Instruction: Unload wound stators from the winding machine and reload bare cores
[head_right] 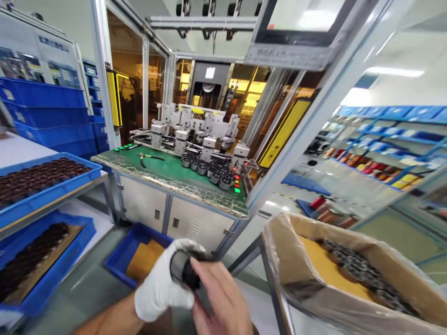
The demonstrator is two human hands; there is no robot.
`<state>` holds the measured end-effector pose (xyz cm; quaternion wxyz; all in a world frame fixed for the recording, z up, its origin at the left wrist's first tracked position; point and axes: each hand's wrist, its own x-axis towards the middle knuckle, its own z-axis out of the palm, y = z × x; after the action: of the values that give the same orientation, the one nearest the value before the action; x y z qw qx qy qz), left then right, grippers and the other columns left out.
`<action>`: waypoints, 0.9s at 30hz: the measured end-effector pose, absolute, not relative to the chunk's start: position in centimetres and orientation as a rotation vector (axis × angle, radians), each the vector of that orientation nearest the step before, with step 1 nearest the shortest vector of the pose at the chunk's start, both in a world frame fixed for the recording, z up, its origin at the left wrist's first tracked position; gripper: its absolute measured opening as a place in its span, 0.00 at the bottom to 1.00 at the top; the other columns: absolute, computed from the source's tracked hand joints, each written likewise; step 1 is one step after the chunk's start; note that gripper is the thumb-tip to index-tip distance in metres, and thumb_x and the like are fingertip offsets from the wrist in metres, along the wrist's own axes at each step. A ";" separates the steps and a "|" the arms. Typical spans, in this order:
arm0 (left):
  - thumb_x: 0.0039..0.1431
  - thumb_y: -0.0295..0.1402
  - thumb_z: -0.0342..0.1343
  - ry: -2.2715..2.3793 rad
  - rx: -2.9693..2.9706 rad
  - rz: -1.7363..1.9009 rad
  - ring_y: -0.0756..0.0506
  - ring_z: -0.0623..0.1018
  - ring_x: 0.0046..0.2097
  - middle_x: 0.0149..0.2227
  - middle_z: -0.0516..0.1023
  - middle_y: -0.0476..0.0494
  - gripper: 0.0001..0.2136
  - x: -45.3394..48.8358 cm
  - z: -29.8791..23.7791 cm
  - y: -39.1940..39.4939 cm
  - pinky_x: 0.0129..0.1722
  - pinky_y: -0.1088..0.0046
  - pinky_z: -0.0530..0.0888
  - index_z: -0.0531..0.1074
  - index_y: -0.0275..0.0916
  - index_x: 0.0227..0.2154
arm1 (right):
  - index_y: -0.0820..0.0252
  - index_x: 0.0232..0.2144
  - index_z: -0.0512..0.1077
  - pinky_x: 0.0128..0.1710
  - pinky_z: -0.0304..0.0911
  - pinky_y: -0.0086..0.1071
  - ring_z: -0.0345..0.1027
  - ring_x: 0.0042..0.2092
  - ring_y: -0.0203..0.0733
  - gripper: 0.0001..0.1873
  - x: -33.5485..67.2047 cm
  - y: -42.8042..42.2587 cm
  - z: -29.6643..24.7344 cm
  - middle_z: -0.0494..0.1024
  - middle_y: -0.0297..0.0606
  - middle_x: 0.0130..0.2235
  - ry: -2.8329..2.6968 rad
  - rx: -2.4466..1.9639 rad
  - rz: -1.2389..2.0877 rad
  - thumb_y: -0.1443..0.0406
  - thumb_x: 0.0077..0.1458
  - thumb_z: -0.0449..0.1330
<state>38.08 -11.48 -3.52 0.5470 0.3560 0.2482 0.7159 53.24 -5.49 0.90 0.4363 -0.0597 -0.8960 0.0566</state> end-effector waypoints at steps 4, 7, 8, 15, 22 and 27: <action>0.33 0.31 0.78 0.897 0.920 1.851 0.42 0.78 0.48 0.47 0.77 0.40 0.37 36.4 -2.1 -13.4 0.50 0.67 0.73 0.69 0.38 0.50 | 0.67 0.59 0.65 0.48 0.73 0.28 0.71 0.48 0.37 0.27 50.8 -6.0 1.8 0.72 0.48 0.46 -2.176 0.023 0.390 0.80 0.59 0.48; 0.34 0.32 0.77 0.996 1.002 1.824 0.40 0.78 0.49 0.48 0.78 0.39 0.36 36.5 -1.0 -13.9 0.51 0.65 0.74 0.70 0.38 0.50 | 0.67 0.55 0.69 0.43 0.73 0.26 0.70 0.46 0.36 0.24 51.3 -5.5 2.0 0.69 0.51 0.50 -2.142 0.044 0.303 0.81 0.59 0.50; 0.34 0.32 0.77 0.995 1.013 1.800 0.40 0.78 0.50 0.48 0.78 0.39 0.36 36.8 -0.7 -13.9 0.51 0.65 0.74 0.70 0.38 0.50 | 0.67 0.54 0.70 0.43 0.73 0.27 0.70 0.46 0.37 0.22 51.9 -5.3 2.0 0.68 0.52 0.51 -2.132 0.041 0.258 0.81 0.59 0.51; 0.23 0.36 0.81 0.803 0.979 1.645 0.41 0.80 0.46 0.47 0.80 0.41 0.43 39.7 -1.2 -12.2 0.49 0.66 0.75 0.71 0.41 0.49 | 0.70 0.52 0.69 0.47 0.71 0.31 0.68 0.50 0.41 0.16 56.8 -5.5 2.6 0.71 0.50 0.49 -2.150 -0.128 0.192 0.73 0.62 0.59; 0.18 0.37 0.81 0.883 0.949 1.476 0.38 0.79 0.46 0.47 0.80 0.38 0.45 41.1 -0.9 -11.3 0.48 0.62 0.75 0.71 0.39 0.48 | 0.71 0.53 0.69 0.52 0.67 0.30 0.66 0.52 0.40 0.15 58.5 -5.7 2.1 0.71 0.48 0.49 -2.191 -0.190 0.228 0.72 0.64 0.58; 0.16 0.38 0.81 0.935 0.950 1.411 0.38 0.79 0.44 0.45 0.80 0.39 0.47 40.4 -0.6 -11.5 0.48 0.61 0.75 0.70 0.38 0.48 | 0.71 0.54 0.68 0.51 0.67 0.32 0.65 0.53 0.41 0.17 58.2 -5.3 1.8 0.70 0.49 0.51 -2.227 -0.123 0.279 0.75 0.62 0.58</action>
<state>40.42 -11.50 -0.62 0.5648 0.4038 0.3975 0.6000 58.19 -5.33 1.79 0.4324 -0.0493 -0.8934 0.1121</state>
